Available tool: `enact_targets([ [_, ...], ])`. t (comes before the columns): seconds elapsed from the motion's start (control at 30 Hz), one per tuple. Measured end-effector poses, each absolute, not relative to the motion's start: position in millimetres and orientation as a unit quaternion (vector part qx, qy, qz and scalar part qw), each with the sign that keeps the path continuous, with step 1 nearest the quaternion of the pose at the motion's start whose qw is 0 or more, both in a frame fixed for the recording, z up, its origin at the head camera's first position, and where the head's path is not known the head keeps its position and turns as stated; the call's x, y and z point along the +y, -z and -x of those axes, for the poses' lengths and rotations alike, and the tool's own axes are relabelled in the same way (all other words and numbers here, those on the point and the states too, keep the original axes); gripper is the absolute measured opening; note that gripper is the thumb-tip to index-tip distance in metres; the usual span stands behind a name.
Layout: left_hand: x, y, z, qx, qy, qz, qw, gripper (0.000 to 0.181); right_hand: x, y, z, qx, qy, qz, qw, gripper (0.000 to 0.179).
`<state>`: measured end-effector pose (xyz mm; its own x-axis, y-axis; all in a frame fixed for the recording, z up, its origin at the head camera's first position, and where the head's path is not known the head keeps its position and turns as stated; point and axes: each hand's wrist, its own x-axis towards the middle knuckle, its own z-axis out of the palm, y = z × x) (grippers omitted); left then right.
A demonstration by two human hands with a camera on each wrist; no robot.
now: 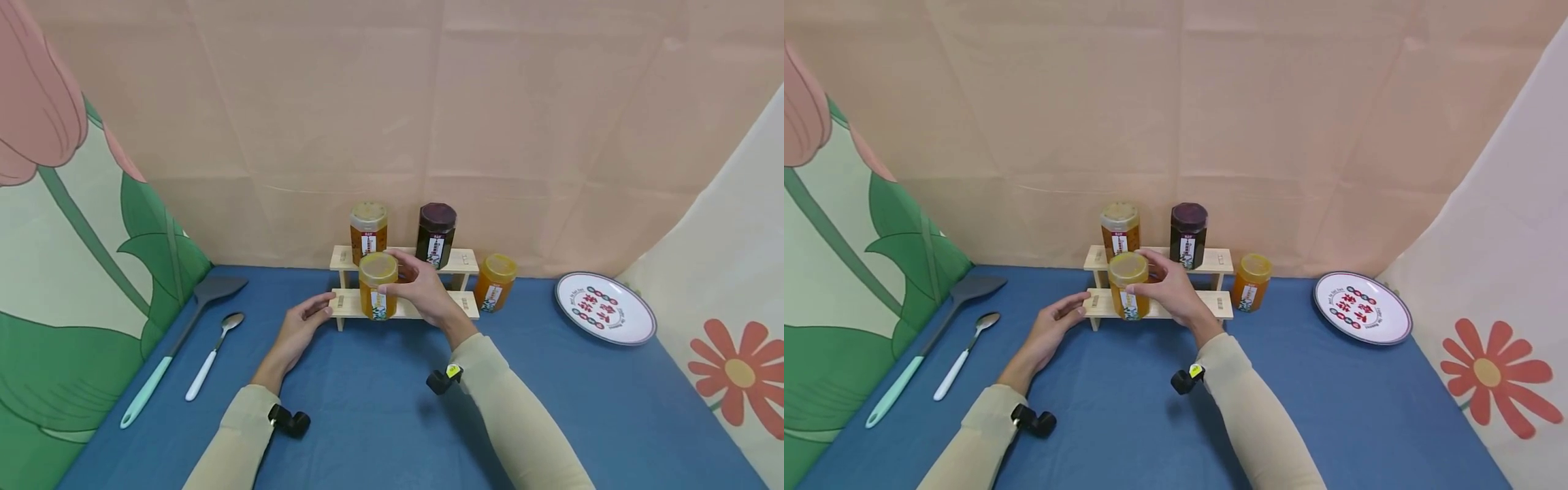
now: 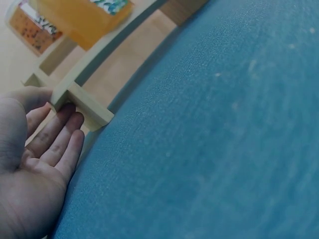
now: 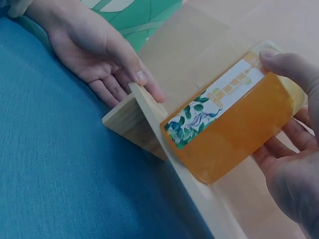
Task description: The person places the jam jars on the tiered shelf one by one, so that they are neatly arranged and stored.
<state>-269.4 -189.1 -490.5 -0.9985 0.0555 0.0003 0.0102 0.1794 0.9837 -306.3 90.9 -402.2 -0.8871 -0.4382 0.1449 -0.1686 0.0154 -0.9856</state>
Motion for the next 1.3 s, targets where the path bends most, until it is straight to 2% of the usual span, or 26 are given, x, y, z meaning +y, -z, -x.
enact_targets([
  [0.33, -188.9, 491.6, 269.7, 0.766, -0.642, -0.018, 0.017, 0.043, 88.5, 406.2, 302.2, 0.703, 0.673, 0.215, 0.085, 0.070],
  [0.63, -188.7, 494.5, 271.0, 0.764, -0.645, -0.017, 0.018, 0.044, 91.4, 412.6, 292.1, 0.716, 0.665, 0.208, 0.027, 0.068],
  [1.3, -189.7, 493.5, 270.5, 0.769, -0.639, -0.022, 0.015, 0.046, 76.5, 420.7, 299.7, 0.685, 0.697, 0.212, 0.031, 0.065],
])
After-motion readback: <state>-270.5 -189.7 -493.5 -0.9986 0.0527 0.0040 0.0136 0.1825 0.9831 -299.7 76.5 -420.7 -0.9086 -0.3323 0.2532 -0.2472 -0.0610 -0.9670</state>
